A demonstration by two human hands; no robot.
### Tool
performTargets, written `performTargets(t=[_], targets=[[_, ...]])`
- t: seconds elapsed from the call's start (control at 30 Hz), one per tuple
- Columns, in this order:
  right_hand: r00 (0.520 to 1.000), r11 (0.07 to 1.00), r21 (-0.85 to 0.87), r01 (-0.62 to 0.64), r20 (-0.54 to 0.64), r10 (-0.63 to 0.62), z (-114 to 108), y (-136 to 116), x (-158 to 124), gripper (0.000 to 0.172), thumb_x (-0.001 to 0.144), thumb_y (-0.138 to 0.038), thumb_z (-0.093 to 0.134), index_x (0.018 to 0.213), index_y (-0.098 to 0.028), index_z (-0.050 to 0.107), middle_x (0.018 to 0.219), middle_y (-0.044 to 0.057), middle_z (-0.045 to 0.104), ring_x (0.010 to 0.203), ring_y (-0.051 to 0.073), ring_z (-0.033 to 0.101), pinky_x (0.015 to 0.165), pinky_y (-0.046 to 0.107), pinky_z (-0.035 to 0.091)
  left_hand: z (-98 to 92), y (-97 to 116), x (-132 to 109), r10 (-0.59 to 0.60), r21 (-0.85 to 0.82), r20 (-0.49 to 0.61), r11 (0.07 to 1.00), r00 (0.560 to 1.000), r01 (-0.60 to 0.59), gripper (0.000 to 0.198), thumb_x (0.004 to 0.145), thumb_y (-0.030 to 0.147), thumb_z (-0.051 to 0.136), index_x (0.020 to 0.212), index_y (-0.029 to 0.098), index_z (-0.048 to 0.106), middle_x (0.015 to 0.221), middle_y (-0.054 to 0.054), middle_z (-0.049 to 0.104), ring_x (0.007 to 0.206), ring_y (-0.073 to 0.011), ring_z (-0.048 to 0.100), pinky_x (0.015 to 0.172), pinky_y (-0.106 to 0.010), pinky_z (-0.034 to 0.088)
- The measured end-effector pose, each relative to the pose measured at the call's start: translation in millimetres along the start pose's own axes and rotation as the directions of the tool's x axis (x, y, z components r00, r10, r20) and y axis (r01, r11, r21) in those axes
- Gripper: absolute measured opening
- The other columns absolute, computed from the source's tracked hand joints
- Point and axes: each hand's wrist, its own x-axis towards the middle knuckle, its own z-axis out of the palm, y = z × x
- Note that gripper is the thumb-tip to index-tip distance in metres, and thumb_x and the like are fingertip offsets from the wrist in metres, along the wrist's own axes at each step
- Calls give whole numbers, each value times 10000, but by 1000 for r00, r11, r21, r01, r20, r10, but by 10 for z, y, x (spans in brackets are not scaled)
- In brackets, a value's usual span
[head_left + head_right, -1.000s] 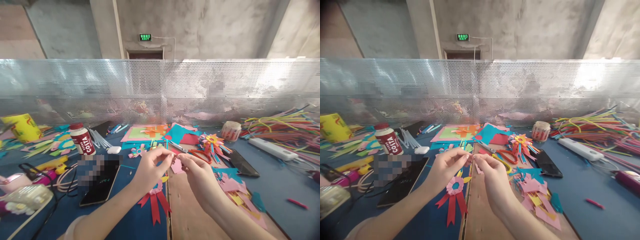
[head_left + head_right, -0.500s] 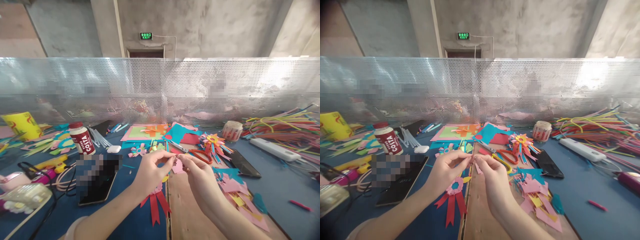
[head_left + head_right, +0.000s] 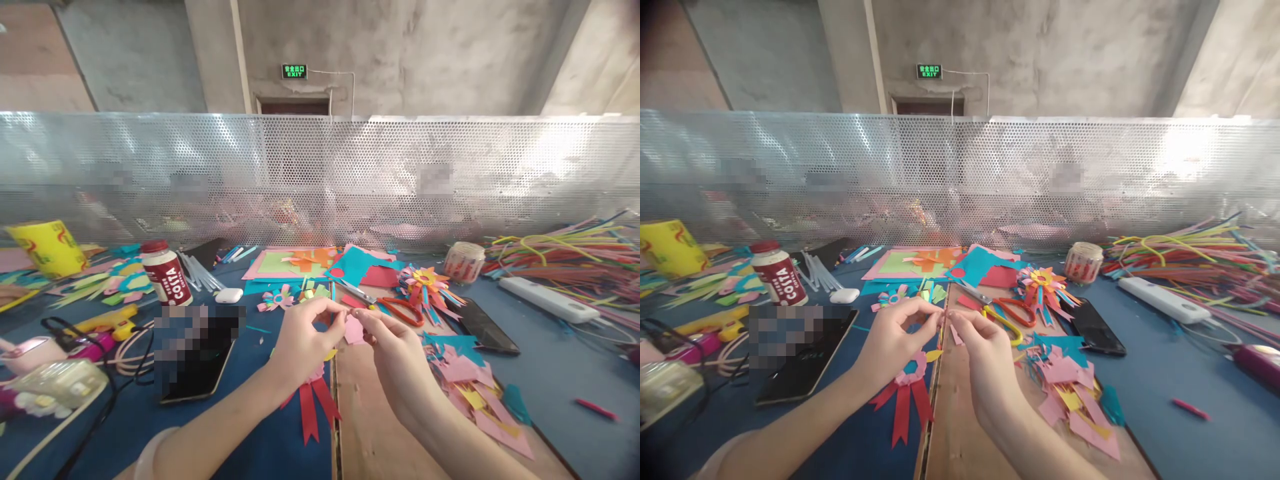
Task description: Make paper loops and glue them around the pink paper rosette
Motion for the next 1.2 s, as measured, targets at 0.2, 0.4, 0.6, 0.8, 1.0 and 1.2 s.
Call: performTargets(t=[0.2, 0.4, 0.6, 0.8, 1.0, 1.2], targets=[[1000, 1000, 26, -6, 30, 6, -45, 22, 20, 242, 756, -392, 604, 757, -165, 688, 780, 40, 623, 756, 171, 488, 707, 293, 349, -46, -92, -3, -26, -148, 61, 988, 998, 34, 146, 821, 212, 502, 834, 172, 641, 764, -29, 633, 728, -152, 605, 689, -275, 497], [985, 967, -245, 69, 169, -28, -73, -153, 189, 278, 796, -445, 543, 829, -211, 689, 837, 21, 633, 798, 164, 490, 729, 289, 335, -104, -96, 11, 39, -178, 193, 984, 980, -4, 143, 819, 197, 504, 840, 172, 643, 816, -40, 643, 789, -155, 602, 725, -287, 489], [944, 962, -266, 52, 327, 39, -47, -215, 394, 213, 744, -380, 620, 676, -180, 638, 641, -14, 559, 635, 120, 474, 614, 258, 340, -79, -102, 8, 43, -119, 341, 993, 939, -2, 100, 772, 185, 557, 781, 158, 653, 735, -20, 644, 655, -123, 568, 619, -244, 455], [976, 971, -235, 47, 219, 6, -122, -245, 507, 234, 701, -407, 660, 666, -183, 606, 606, -42, 491, 561, 86, 397, 552, 239, 295, -70, -154, -32, -69, -180, 584, 961, 808, 212, 241, 846, 208, 450, 985, 167, 642, 746, -48, 696, 712, -140, 642, 689, -273, 480], [982, 992, -100, 78, 177, -59, -146, -302, 557, 205, 689, -368, 684, 656, -175, 624, 648, -27, 518, 617, 92, 433, 616, 244, 326, -89, -105, -35, 42, -267, 688, 943, 725, 199, 293, 773, 83, 478, 1027, 167, 597, 862, -67, 710, 795, -157, 657, 735, -291, 480], [946, 997, 59, -44, 323, 22, -187, -268, 569, 154, 694, -320, 701, 682, -173, 655, 682, 4, 554, 641, 105, 475, 636, 256, 353, -250, -305, 129, -121, -300, 688, 850, 716, 432, 208, 800, 156, 511, 907, 183, 687, 931, -66, 700, 821, -163, 648, 661, -250, 466]])
